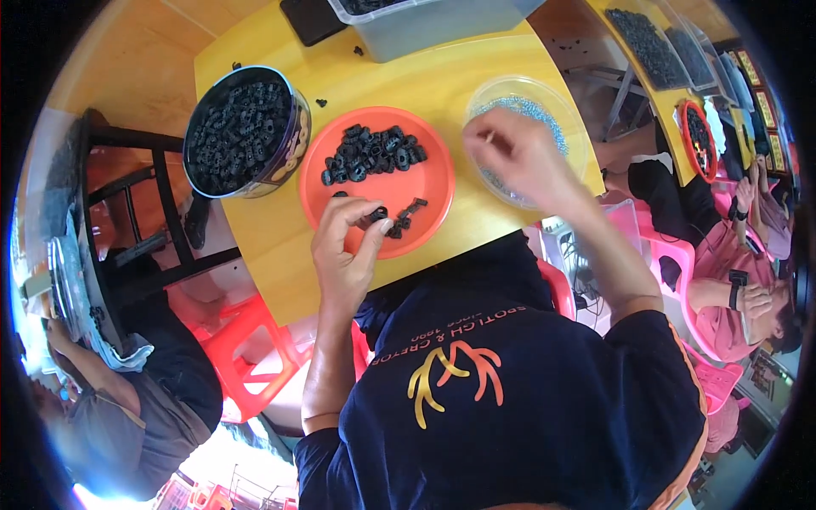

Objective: The person assembles small black plastic components by hand, inserting small pins into the pieces taken from a plate on the table.

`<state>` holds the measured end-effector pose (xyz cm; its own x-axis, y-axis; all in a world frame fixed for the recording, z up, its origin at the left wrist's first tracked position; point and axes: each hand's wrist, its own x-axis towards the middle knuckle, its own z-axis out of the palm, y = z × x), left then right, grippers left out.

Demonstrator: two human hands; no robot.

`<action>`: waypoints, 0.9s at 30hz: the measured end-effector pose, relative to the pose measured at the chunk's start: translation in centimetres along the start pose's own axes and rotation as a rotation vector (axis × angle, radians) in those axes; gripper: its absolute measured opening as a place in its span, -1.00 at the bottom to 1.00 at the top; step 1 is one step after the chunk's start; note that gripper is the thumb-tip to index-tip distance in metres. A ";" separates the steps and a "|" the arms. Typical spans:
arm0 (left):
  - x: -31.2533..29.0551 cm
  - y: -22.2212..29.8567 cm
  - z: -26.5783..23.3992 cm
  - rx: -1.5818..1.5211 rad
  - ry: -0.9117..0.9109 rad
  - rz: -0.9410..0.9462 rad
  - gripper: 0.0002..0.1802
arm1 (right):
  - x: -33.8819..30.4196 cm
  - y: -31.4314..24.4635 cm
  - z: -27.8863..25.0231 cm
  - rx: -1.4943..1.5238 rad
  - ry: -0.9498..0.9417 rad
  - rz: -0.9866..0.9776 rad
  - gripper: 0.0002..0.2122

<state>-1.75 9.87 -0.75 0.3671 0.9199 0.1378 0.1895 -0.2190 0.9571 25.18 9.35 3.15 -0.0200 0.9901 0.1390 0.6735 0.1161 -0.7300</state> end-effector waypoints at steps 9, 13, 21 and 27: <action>-0.5 -1.4 -0.4 0.038 0.105 -0.024 -0.77 | 0.6 4.5 -4.3 -0.479 -0.231 -0.243 -0.91; -0.5 -1.2 -0.4 0.066 0.097 -0.027 -0.77 | 1.2 5.6 -3.6 -0.549 -0.326 -0.298 -0.91; -0.5 -1.3 -0.2 0.059 0.096 -0.018 -0.77 | 2.1 5.5 -2.4 -0.563 -0.311 -0.287 -0.91; -0.7 -1.5 -0.3 0.036 0.108 -0.041 -0.77 | 1.9 5.1 -3.2 -0.486 -0.224 -0.248 -0.90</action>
<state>-2.51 9.67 -2.17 0.2586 0.9576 0.1272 0.2359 -0.1903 0.9530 30.94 11.62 1.83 -0.3404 0.9366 0.0829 0.8889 0.3493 -0.2963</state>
